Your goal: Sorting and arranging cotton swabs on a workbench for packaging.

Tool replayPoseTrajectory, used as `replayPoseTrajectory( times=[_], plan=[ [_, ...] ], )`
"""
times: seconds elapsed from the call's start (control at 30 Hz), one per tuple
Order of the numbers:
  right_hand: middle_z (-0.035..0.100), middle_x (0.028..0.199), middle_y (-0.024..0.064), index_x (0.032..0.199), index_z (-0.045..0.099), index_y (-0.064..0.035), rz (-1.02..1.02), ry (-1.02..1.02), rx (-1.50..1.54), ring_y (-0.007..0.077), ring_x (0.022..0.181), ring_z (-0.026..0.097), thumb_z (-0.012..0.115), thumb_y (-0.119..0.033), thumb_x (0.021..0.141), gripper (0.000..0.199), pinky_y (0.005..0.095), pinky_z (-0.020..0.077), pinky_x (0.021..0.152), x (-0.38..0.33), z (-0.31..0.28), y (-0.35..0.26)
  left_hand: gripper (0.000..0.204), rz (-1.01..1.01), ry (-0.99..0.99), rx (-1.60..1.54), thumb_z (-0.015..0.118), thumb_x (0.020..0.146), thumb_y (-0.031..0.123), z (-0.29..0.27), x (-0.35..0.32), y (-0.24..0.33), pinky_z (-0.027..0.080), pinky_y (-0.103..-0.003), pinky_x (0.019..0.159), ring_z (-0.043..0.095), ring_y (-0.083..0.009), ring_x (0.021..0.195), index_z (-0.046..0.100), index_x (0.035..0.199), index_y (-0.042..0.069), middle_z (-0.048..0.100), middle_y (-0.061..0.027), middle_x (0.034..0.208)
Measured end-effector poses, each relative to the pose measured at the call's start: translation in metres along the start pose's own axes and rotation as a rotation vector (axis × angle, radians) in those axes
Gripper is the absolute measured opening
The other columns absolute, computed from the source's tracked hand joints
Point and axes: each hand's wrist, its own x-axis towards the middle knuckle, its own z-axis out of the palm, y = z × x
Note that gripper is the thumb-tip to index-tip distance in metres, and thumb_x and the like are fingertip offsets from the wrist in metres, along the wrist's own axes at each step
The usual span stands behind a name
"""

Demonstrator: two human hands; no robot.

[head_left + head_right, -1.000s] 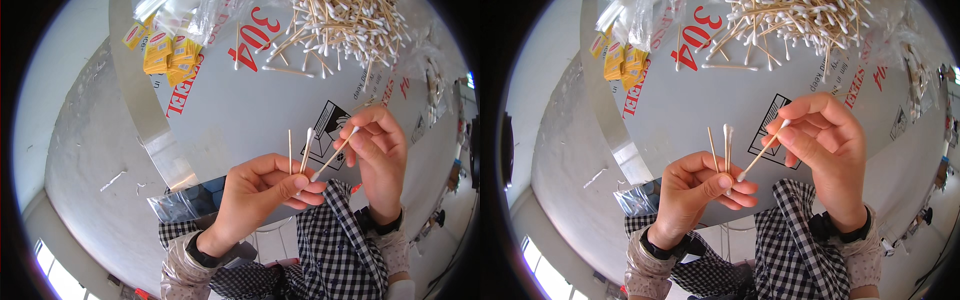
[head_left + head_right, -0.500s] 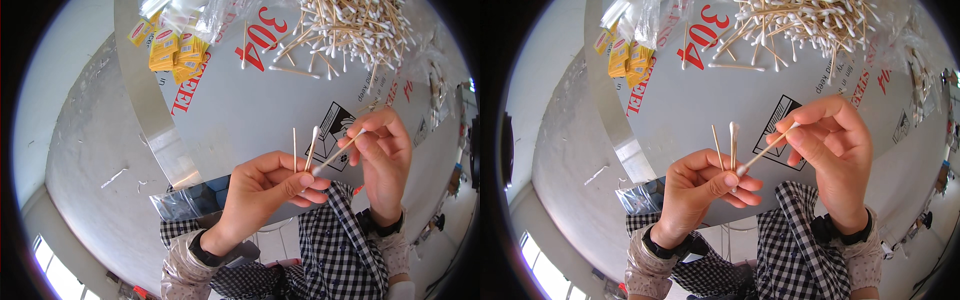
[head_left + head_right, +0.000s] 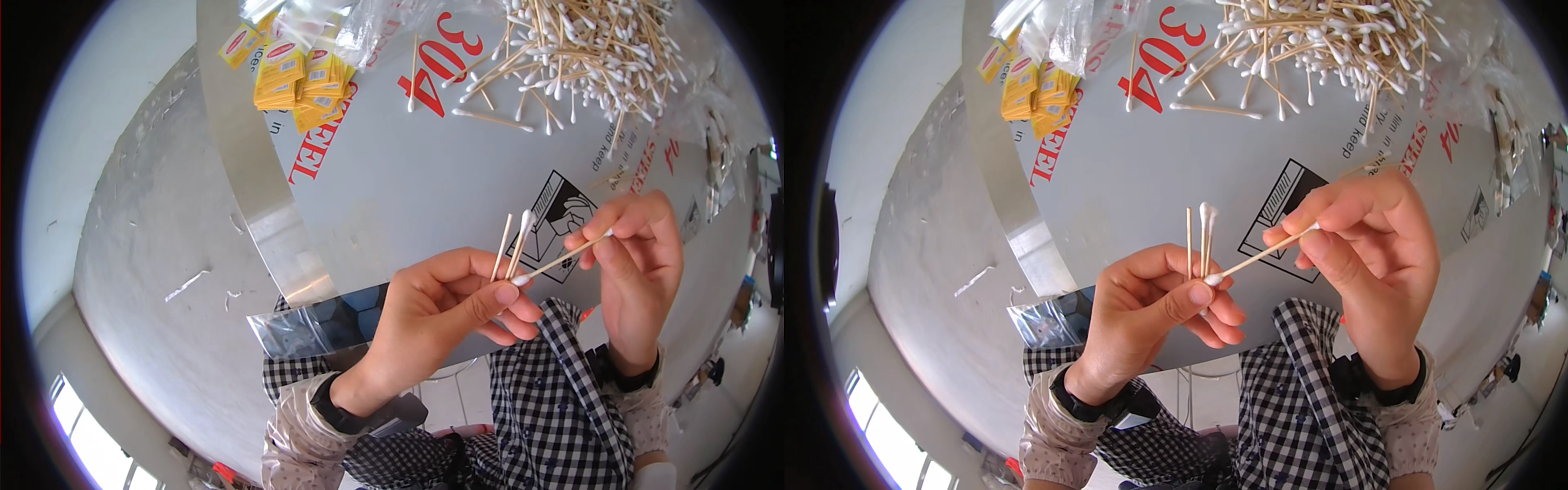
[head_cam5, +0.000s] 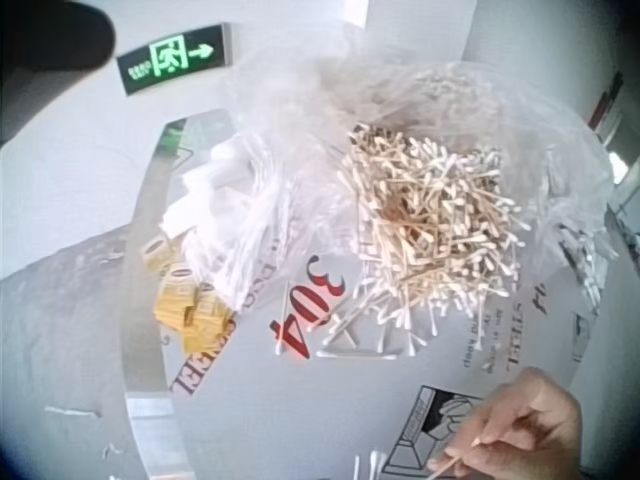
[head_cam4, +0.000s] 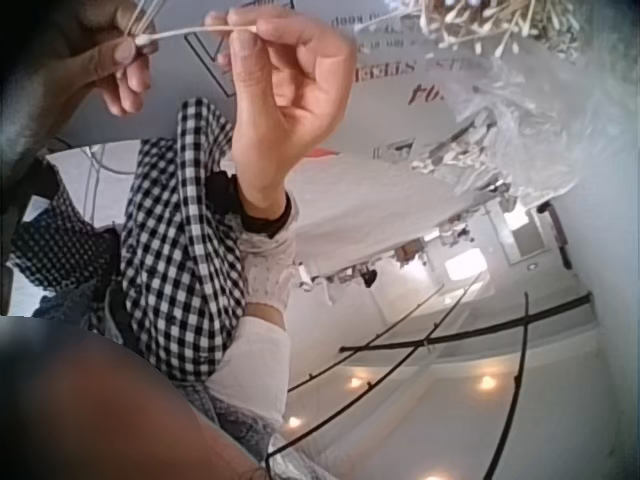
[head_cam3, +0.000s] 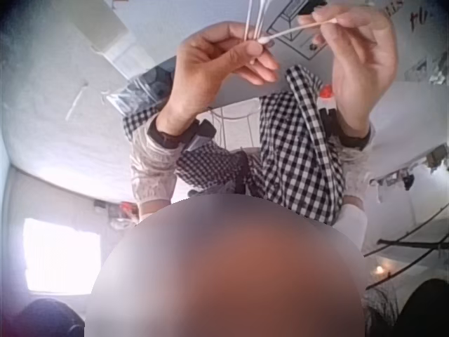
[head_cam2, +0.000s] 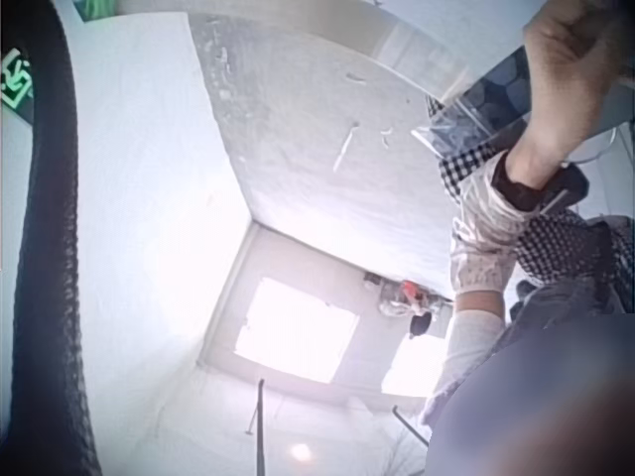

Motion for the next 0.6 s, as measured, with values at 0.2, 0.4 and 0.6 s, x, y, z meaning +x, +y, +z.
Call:
replayPoseTrajectory(
  times=[0.2,0.4,0.6],
  plan=[
    [0.061,0.089,0.0101,0.096,0.048,-0.0032,-0.018,0.013,0.031,0.0199,0.079,0.065,0.058,-0.003,0.089,0.011,0.0244,0.0454,0.063,0.0012,-0.0013,0.0035,0.016,0.018,-0.024,-0.005,0.054,0.093,0.005,0.0000,-0.0007,0.0005,0.058,-0.032,0.064,0.069,-0.0257,0.073,0.057,0.104,-0.006,0.068,-0.0188,0.086],
    [0.062,0.089,0.0068,0.106,0.057,0.0002,0.131,0.121,0.122,0.0158,0.078,0.063,0.055,-0.004,0.089,0.017,0.0245,0.0430,0.065,0.0035,-0.0055,0.0045,0.017,0.073,0.048,0.069,0.053,0.094,0.006,0.0001,-0.0008,-0.0008,0.058,-0.031,0.065,0.070,-0.0262,0.076,0.058,0.105,-0.006,0.068,-0.0191,0.089],
    [0.062,0.087,0.0060,0.103,0.059,0.0010,0.124,0.127,0.029,0.0133,0.076,0.060,0.056,-0.004,0.089,0.016,0.0233,0.0419,0.064,0.0060,-0.0104,0.0062,0.019,0.087,0.111,0.125,0.053,0.094,0.008,0.0020,-0.0001,-0.0021,0.057,-0.031,0.068,0.070,-0.0265,0.081,0.059,0.105,-0.006,0.069,-0.0180,0.093]
  ],
)
